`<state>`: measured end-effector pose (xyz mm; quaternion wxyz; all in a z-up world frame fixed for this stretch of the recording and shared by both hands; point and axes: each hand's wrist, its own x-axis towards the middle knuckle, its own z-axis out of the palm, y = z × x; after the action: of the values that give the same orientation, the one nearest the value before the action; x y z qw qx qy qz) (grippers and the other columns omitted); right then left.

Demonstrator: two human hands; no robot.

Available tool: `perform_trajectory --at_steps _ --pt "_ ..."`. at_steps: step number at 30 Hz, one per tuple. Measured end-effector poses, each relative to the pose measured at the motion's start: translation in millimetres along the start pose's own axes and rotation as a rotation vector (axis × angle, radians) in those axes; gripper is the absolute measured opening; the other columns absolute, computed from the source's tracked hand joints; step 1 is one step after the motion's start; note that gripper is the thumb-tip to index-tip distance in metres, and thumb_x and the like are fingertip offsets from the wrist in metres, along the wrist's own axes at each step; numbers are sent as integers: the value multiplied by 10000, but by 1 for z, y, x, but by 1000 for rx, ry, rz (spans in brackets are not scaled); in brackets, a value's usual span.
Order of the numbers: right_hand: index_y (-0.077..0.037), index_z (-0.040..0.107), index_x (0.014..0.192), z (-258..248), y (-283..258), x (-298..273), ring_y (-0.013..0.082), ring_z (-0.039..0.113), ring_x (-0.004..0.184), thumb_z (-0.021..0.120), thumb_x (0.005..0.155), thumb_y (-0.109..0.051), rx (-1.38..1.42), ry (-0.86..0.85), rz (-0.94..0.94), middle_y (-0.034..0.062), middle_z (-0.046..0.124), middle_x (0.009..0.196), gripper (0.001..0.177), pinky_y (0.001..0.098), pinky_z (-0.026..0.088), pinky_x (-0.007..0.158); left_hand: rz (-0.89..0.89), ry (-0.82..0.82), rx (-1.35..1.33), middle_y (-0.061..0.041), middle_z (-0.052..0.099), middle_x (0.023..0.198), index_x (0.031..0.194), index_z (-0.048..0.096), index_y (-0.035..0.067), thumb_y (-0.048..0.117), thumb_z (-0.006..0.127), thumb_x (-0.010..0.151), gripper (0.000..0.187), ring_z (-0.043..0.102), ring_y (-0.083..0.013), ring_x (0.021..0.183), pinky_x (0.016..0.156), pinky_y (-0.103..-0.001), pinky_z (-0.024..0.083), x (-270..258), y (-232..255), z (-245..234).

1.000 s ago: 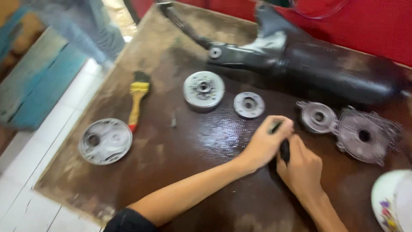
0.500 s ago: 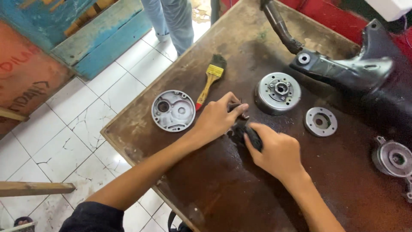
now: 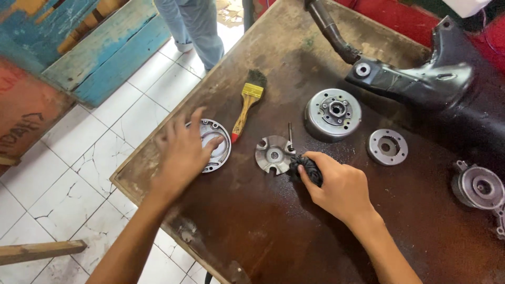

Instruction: The person cleans several disassembled metallic mechanical components on a workbench using a dark cloth. They wipe the surfaces and inner holes of each part individually, handling them one by one and placing them back on the table after cleaning.

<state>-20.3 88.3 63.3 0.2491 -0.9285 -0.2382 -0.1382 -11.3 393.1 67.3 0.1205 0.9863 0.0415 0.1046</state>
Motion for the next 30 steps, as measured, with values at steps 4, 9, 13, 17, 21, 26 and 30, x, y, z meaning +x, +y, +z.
perform_trajectory --at_steps 4,9,13,17,21,26,30 --pt "-123 733 1053 -2 3 -8 315 708 631 773 862 -285 -24 -18 15 72 756 862 253 409 544 558 -199 -146 -53 -192 520 1373 1434 494 170 539 760 836 752 429 -381 1311 993 -674 343 -6 -5 -5" --pt "-121 721 1053 -27 0 -18 301 715 629 773 832 -279 -44 -35 -15 64 763 902 277 404 555 574 -88 -140 -468 -150 730 1219 1295 638 110 313 644 977 377 689 -311 1119 928 -411 514 -15 28 -21" --pt "-132 720 1053 -45 19 -51 307 715 616 794 797 -242 -20 -23 63 69 778 900 288 403 554 574 137 -224 -838 -113 754 1155 1264 646 67 260 626 987 338 719 -187 1058 917 -326 542 -16 101 0" --pt "-75 601 1242 -56 56 -106 263 733 827 713 877 -139 343 111 208 122 734 968 388 344 559 728 268 -473 -1406 -77 666 1282 1358 581 66 199 578 1085 303 589 -149 1216 1044 -299 483 -26 205 56" --pt "-59 563 1278 -81 78 -135 221 674 870 641 1011 -149 321 385 380 141 688 1060 292 335 542 794 99 -793 -1576 6 466 1447 1557 338 250 270 638 995 638 586 -223 1132 798 -418 518 -37 303 87" --pt "-39 579 1268 -116 99 -144 283 728 937 646 1031 -166 65 481 546 166 717 1081 277 372 557 806 -140 -1292 -2041 -133 547 1428 1551 441 159 732 317 977 821 552 -258 1297 1084 -403 467 -45 365 103" --pt "-24 593 1253 -113 118 -165 347 731 972 690 1008 -143 -2 493 419 196 703 1103 288 381 574 797 -48 -1502 -2136 -163 498 1520 1640 318 129 719 350 990 878 526 -297 1370 1150 -445 447 -48 370 124"
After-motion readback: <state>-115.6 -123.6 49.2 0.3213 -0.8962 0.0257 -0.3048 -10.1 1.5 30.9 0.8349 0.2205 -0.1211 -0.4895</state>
